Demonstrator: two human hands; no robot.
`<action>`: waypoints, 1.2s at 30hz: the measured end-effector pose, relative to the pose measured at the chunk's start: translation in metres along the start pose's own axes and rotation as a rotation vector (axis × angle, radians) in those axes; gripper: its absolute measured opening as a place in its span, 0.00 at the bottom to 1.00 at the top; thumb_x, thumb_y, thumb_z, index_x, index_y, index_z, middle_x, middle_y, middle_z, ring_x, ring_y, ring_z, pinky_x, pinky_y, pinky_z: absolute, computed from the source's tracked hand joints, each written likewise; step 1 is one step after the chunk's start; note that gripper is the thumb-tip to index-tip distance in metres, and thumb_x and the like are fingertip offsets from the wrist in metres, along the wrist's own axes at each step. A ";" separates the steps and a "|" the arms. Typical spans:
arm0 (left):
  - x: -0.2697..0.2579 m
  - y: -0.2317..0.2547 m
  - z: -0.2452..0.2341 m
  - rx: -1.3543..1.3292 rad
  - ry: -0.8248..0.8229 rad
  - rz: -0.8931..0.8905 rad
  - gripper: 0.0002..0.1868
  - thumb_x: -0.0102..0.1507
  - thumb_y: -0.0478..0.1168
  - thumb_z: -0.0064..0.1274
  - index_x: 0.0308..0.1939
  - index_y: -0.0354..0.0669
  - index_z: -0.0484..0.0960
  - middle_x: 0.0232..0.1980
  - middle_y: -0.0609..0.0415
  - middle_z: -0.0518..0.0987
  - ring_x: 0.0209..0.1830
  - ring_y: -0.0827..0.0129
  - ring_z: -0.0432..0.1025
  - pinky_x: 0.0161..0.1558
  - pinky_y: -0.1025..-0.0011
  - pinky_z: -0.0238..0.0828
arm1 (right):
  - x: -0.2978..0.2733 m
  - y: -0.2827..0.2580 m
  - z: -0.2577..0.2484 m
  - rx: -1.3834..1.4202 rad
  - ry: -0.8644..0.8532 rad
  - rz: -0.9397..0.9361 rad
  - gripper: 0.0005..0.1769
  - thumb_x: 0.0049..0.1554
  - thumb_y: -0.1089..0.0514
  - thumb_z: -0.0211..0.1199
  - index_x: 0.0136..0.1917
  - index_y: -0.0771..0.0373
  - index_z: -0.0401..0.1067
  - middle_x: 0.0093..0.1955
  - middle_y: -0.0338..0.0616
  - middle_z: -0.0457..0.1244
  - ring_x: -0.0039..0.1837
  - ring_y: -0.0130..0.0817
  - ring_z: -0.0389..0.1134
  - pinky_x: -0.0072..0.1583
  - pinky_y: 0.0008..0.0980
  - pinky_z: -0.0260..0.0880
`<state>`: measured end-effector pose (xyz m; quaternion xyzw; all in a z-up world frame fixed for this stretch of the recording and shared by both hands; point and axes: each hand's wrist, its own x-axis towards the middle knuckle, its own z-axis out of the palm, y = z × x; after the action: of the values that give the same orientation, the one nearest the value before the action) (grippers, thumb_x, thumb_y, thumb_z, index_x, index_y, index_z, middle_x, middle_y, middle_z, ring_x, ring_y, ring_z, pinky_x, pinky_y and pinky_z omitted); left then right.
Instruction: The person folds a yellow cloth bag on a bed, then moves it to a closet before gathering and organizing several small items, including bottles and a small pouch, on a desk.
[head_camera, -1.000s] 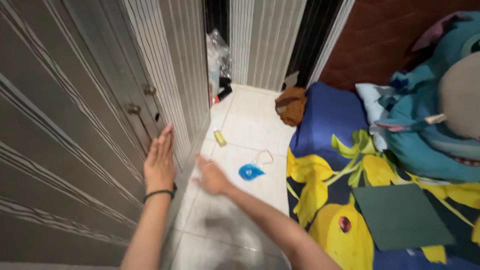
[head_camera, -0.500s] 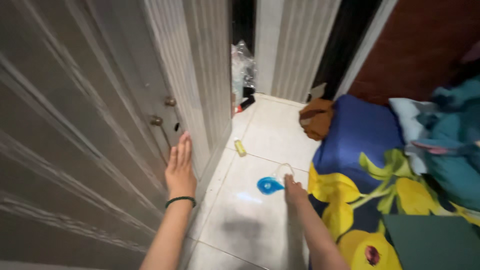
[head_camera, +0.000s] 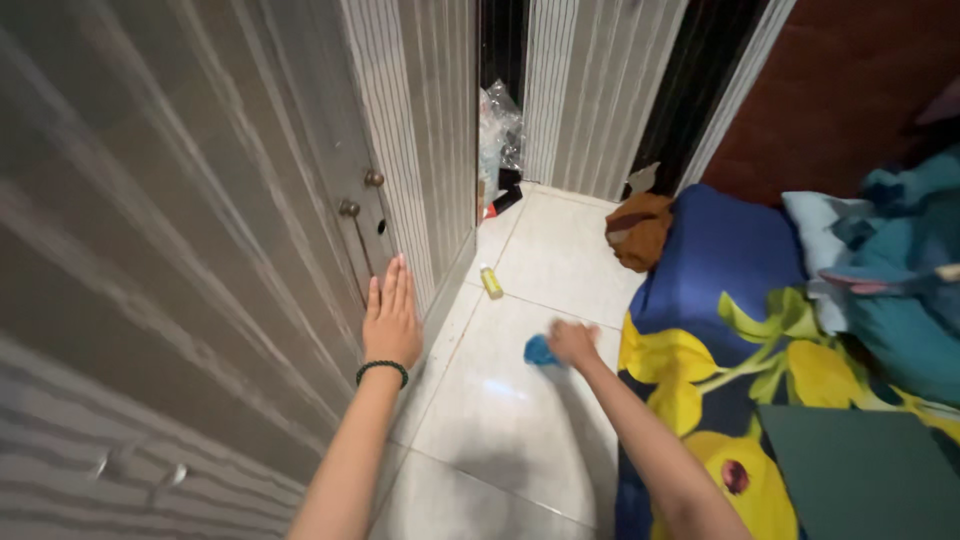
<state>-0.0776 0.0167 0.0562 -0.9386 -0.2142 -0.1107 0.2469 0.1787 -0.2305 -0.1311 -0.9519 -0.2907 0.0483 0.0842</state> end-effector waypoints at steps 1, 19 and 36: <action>-0.008 0.000 -0.005 -0.283 -0.101 0.057 0.45 0.63 0.49 0.47 0.77 0.30 0.47 0.84 0.45 0.42 0.84 0.58 0.29 0.78 0.53 0.22 | 0.008 -0.012 -0.011 0.099 0.063 0.018 0.19 0.59 0.42 0.54 0.45 0.53 0.80 0.47 0.50 0.71 0.53 0.51 0.73 0.57 0.64 0.58; -0.008 -0.040 -0.139 -1.123 0.287 -0.337 0.44 0.65 0.39 0.53 0.83 0.53 0.51 0.48 0.41 0.82 0.50 0.47 0.76 0.59 0.53 0.68 | -0.059 -0.273 -0.291 1.561 0.254 -0.622 0.12 0.60 0.67 0.59 0.58 0.64 0.69 0.64 0.43 0.66 0.53 0.30 0.75 0.49 0.27 0.78; -0.025 -0.049 -0.106 -0.742 0.559 -0.254 0.16 0.62 0.34 0.56 0.54 0.44 0.80 0.63 0.51 0.74 0.58 0.54 0.70 0.50 0.57 0.72 | -0.024 -0.309 -0.288 0.923 0.690 -0.693 0.06 0.58 0.63 0.67 0.50 0.59 0.79 0.53 0.40 0.67 0.48 0.27 0.67 0.47 0.28 0.67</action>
<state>-0.1327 -0.0077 0.1587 -0.8640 -0.1987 -0.4570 -0.0722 0.0307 -0.0296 0.2110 -0.6309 -0.4854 -0.1692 0.5812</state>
